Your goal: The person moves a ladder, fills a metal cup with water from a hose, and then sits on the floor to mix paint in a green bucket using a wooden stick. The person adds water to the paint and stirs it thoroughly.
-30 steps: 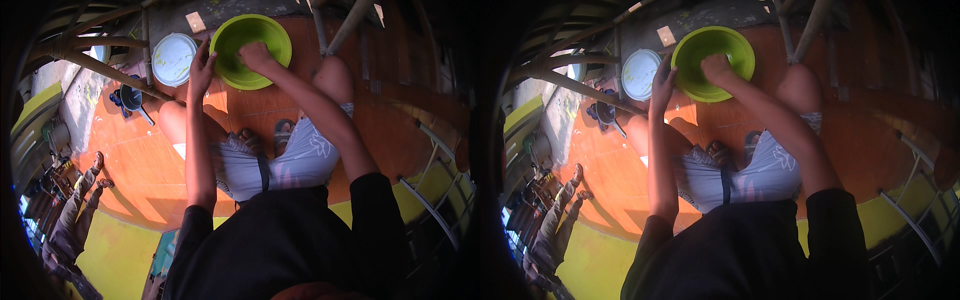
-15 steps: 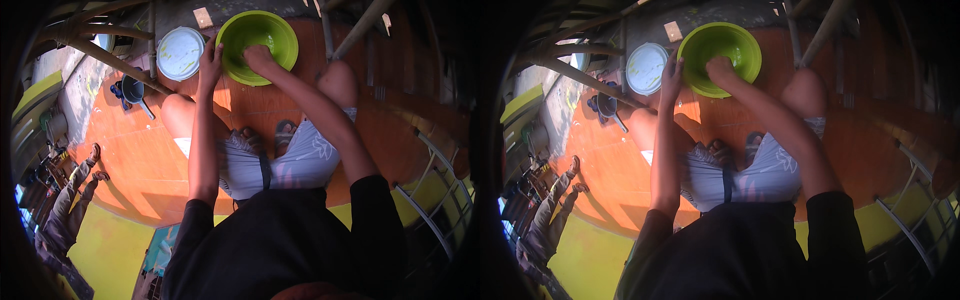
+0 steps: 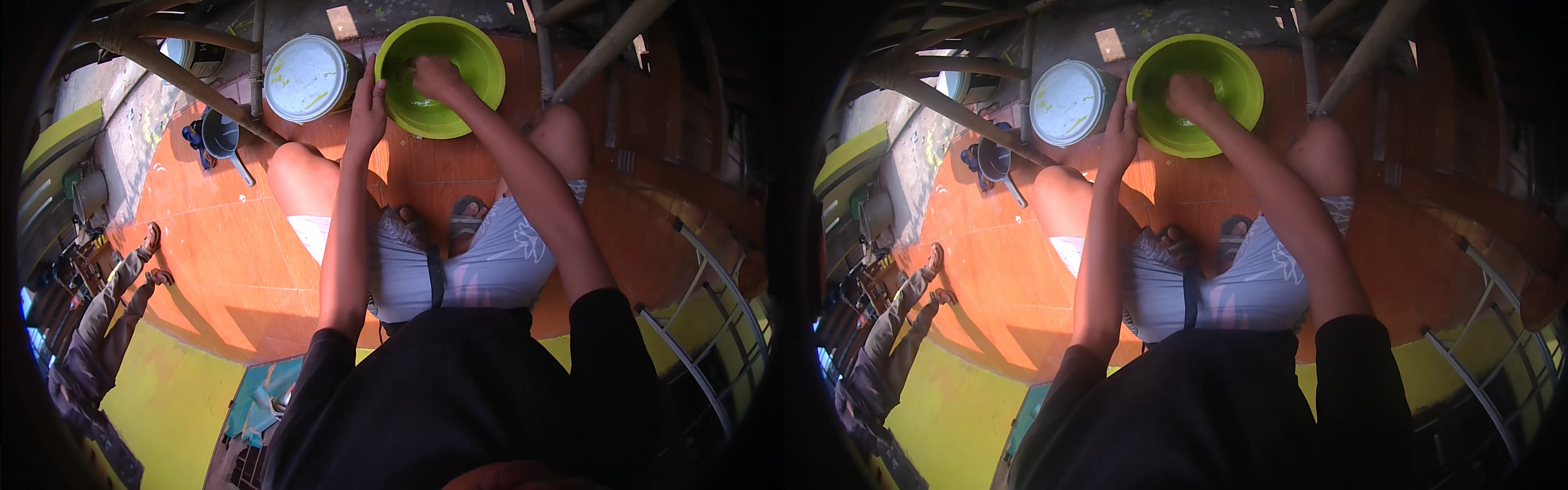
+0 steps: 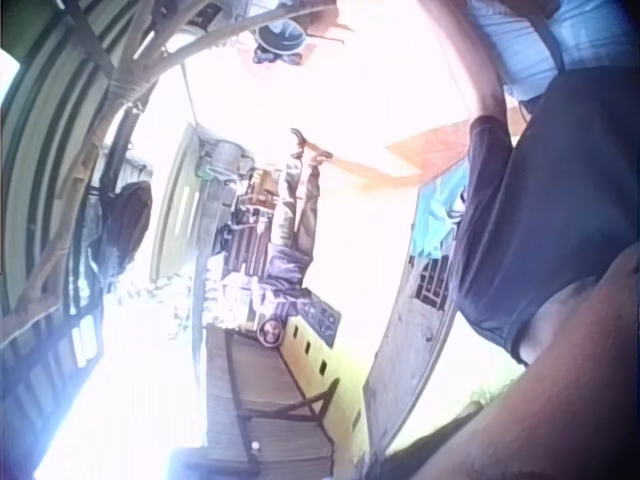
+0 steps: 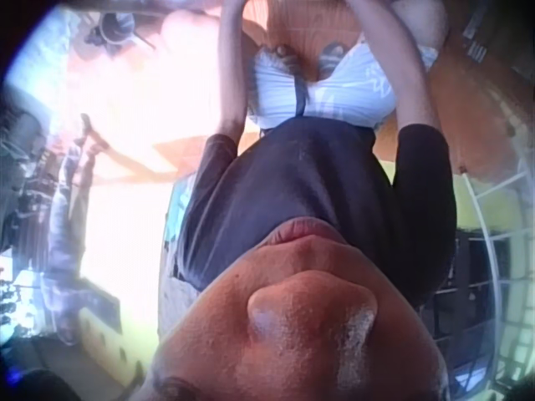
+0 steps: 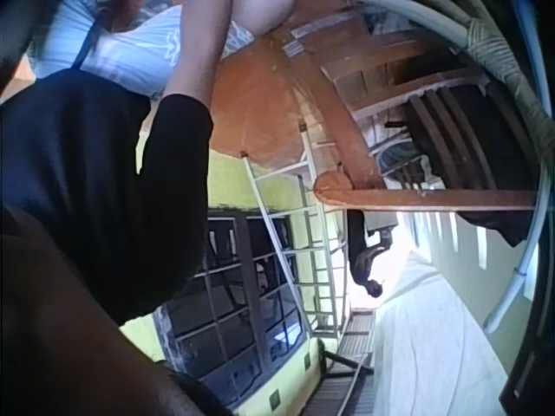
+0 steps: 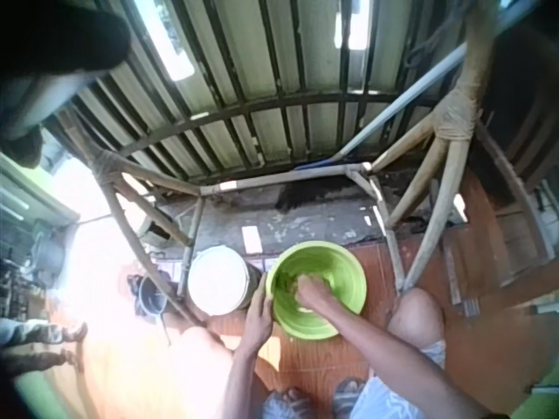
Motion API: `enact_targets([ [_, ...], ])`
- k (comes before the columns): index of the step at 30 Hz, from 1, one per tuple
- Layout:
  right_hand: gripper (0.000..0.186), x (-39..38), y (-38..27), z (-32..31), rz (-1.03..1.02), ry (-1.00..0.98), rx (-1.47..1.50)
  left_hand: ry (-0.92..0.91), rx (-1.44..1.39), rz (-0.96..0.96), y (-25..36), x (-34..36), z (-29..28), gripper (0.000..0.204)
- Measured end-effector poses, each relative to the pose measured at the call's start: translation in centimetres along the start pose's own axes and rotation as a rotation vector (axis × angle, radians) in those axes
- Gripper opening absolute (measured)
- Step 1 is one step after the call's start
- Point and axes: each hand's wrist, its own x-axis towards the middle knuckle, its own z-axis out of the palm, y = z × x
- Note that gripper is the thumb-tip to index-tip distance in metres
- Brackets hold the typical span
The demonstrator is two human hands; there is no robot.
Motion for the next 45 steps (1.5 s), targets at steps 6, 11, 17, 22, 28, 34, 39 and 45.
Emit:
enact_targets([
  [6,0.03,-1.9,0.9,1.5,-0.132,-0.165,-0.216,-0.001,0.02,0.114,-0.1,2.7,-0.9,0.04],
  [11,0.03,-3.2,0.3,1.6,-0.105,-0.234,-0.314,-0.126,0.189,-0.024,0.3,4.6,-2.1,0.041],
  [17,0.03,-4.0,0.0,1.6,0.002,-0.213,-0.17,-0.281,0.103,0.128,0.0,1.1,-3.0,0.068],
  [22,0.024,-5.0,-0.1,0.6,0.051,-0.116,-0.078,-0.255,-0.395,-0.026,-0.8,-2.1,-1.5,0.064],
  [28,0.027,-3.6,0.1,-0.4,0.044,0.049,0.066,-0.081,-0.247,-0.115,-1.3,-2.7,0.3,0.051],
  [34,0.024,-3.5,0.4,1.7,-0.095,-0.064,-0.149,0.012,-0.2,-0.067,-1.7,-2.5,0.3,0.047],
  [39,0.02,-4.9,0.6,0.8,-0.053,-0.155,-0.392,0.061,0.001,0.039,-1.6,-2.6,0.2,0.044],
  [45,0.023,-6.2,0.4,-2.1,-0.155,0.004,-0.237,0.065,-0.085,0.087,-1.3,-2.4,-0.6,0.041],
])
